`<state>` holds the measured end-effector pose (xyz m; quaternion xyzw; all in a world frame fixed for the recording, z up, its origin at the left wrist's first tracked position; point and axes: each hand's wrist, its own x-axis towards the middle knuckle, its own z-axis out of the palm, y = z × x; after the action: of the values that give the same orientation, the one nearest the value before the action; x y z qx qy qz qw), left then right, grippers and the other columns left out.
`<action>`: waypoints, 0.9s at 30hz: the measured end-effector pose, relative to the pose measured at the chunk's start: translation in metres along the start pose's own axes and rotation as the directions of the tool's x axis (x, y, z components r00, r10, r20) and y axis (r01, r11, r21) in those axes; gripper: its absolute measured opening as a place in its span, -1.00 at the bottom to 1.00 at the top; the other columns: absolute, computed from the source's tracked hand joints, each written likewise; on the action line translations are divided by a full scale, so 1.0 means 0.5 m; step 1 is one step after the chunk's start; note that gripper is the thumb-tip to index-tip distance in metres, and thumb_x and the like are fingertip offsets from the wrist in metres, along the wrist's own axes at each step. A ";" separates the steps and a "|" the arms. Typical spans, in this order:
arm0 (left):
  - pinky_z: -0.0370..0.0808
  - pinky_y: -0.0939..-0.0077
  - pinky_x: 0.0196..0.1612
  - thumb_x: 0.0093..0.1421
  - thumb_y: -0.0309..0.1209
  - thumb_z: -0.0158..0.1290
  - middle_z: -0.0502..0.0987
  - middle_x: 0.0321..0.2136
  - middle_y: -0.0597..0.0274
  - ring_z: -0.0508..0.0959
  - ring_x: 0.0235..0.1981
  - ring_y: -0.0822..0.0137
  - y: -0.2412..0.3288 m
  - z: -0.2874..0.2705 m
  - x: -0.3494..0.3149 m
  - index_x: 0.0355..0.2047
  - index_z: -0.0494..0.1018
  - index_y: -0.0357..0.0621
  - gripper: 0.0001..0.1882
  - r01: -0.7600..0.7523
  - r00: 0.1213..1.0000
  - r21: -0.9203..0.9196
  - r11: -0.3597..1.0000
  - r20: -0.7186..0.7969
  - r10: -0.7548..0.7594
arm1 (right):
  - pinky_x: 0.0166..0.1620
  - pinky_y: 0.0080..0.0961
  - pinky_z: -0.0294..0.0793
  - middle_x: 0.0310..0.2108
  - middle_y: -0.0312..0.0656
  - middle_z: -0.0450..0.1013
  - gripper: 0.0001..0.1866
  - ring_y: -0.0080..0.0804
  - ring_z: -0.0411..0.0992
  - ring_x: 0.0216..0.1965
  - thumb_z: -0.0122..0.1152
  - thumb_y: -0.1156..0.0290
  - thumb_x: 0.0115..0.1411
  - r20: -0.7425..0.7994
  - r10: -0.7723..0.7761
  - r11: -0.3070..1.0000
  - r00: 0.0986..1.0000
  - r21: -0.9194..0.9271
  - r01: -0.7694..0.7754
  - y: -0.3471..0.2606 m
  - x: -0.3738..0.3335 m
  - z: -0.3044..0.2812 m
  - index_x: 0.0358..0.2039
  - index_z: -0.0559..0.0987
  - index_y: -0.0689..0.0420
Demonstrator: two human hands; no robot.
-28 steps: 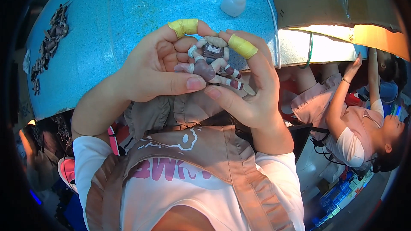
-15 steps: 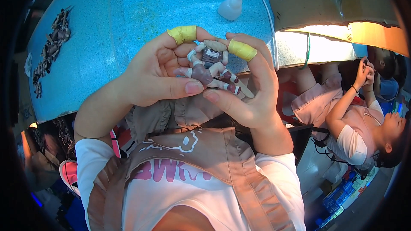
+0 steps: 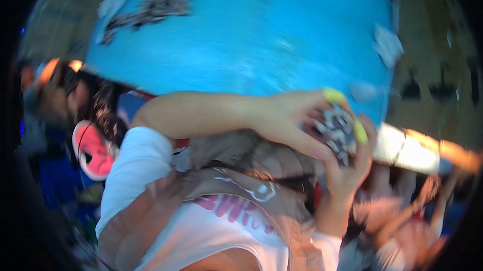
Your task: The person glues parts of small plastic figurines together with a glue dispenser.
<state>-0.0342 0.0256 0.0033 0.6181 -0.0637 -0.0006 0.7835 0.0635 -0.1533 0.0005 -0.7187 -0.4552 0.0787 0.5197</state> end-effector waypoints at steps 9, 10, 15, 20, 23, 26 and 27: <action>0.39 0.19 -0.10 0.03 -0.33 0.10 0.49 -0.24 0.07 0.49 -0.17 0.11 0.112 -0.156 -0.056 -0.04 0.36 -0.05 -0.56 0.417 0.820 0.900 0.130 -0.434 0.373 | 0.15 -0.29 0.06 0.11 -0.02 0.23 -0.37 -0.20 0.14 0.15 0.15 0.42 0.03 -0.021 0.024 0.983 1.000 -0.180 -0.027 0.026 -0.032 -0.018 0.12 0.21 0.29; 0.33 0.09 0.01 0.02 -0.30 0.08 0.46 -0.13 0.03 0.43 -0.04 0.06 0.134 -0.202 -0.074 -0.06 0.40 -0.02 -0.58 0.566 0.791 0.823 -0.044 -0.528 0.309 | 0.14 -0.29 0.07 0.09 -0.03 0.25 -0.46 -0.19 0.17 0.13 0.11 0.45 0.07 -0.037 0.037 0.987 0.999 -0.156 -0.042 0.030 -0.036 -0.015 0.08 0.26 0.29; -0.12 -0.34 0.16 0.05 -0.17 0.04 0.14 0.16 0.11 0.02 0.21 -0.19 0.084 -0.402 -0.213 -0.12 0.46 0.07 -0.63 0.719 0.656 0.598 -0.356 -0.414 0.631 | 0.13 -0.28 0.10 0.05 -0.02 0.27 -0.53 -0.18 0.20 0.08 0.06 0.53 0.09 -0.013 -0.020 0.981 1.000 -0.194 0.017 0.037 -0.022 0.021 0.05 0.28 0.32; 0.02 -0.26 0.12 0.05 -0.20 0.01 0.22 0.12 0.22 0.17 0.14 -0.05 0.123 -0.469 -0.285 -0.10 0.44 0.09 -0.63 0.783 0.616 0.449 -0.431 -0.660 0.431 | 0.09 -0.26 0.20 -0.02 0.01 0.33 -0.64 -0.12 0.27 0.03 0.05 0.51 0.15 -0.001 -0.150 0.919 0.989 -0.370 0.139 0.056 -0.015 0.020 -0.03 0.36 0.34; 0.09 -0.24 0.09 0.04 -0.27 -0.03 0.25 0.10 0.24 0.28 0.07 -0.01 0.134 -0.530 -0.397 -0.13 0.45 0.14 -0.66 0.755 0.654 0.459 -0.468 -0.580 0.486 | 0.06 -0.24 0.23 -0.07 0.06 0.34 -0.70 -0.05 0.30 -0.02 0.04 0.52 0.16 0.002 -0.222 0.868 0.975 -0.455 0.198 0.076 -0.021 0.022 -0.10 0.40 0.37; 0.17 -0.04 0.09 0.05 -0.30 -0.04 0.26 0.10 0.28 0.28 0.08 0.06 0.164 -0.568 -0.513 -0.10 0.43 0.07 -0.64 0.736 0.674 0.479 -0.478 -0.587 0.450 | -0.02 -0.22 0.27 -0.15 0.07 0.38 -0.77 -0.04 0.34 -0.11 0.04 0.55 0.14 -0.042 -0.356 0.799 0.934 -0.532 0.281 0.088 -0.011 0.049 -0.18 0.43 0.37; 0.19 0.02 0.09 0.05 -0.31 -0.04 0.26 0.10 0.29 0.27 0.10 0.07 0.172 -0.578 -0.549 -0.09 0.42 0.04 -0.64 0.735 0.673 0.463 -0.495 -0.589 0.448 | -0.04 -0.21 0.27 -0.19 0.05 0.38 -0.79 -0.04 0.34 -0.14 0.04 0.56 0.13 -0.064 -0.415 0.755 0.907 -0.580 0.305 0.091 -0.007 0.055 -0.21 0.44 0.36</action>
<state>-0.2844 0.3474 -0.0063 0.8939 0.3758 0.1140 -0.2162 0.0712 -0.1393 -0.0504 -0.7409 -0.5368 -0.2279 0.3331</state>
